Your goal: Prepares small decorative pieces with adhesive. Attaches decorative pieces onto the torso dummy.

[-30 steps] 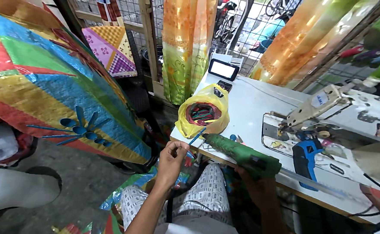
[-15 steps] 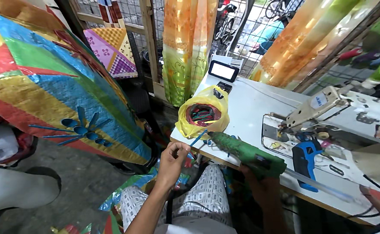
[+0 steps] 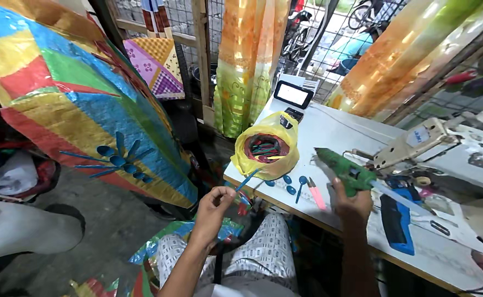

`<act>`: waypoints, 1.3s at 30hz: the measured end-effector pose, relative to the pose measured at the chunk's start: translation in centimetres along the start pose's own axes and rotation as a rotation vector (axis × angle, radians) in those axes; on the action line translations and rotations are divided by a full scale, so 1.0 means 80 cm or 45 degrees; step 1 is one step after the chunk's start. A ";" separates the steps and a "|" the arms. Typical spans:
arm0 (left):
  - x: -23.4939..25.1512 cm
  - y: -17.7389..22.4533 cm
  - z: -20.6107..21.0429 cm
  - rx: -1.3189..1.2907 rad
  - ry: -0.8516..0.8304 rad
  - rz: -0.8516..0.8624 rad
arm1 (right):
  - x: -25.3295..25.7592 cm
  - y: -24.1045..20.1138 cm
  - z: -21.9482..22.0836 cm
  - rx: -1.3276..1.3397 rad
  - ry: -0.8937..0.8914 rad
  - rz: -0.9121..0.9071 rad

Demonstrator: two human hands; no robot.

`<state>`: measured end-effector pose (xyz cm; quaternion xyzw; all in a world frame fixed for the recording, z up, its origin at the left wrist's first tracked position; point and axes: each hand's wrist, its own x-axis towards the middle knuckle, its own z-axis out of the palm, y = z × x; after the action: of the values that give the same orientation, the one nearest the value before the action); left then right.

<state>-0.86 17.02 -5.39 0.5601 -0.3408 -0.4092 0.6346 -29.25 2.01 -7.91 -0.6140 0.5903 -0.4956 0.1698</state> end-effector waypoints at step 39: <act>-0.029 0.016 -0.041 -0.289 -0.215 -0.193 | -0.043 -0.141 0.082 0.910 -0.895 -0.573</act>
<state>1.27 20.58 -4.54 0.4726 -0.3014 -0.5374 0.6301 -17.03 5.43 -3.30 -0.7578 0.1470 -0.4543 0.4446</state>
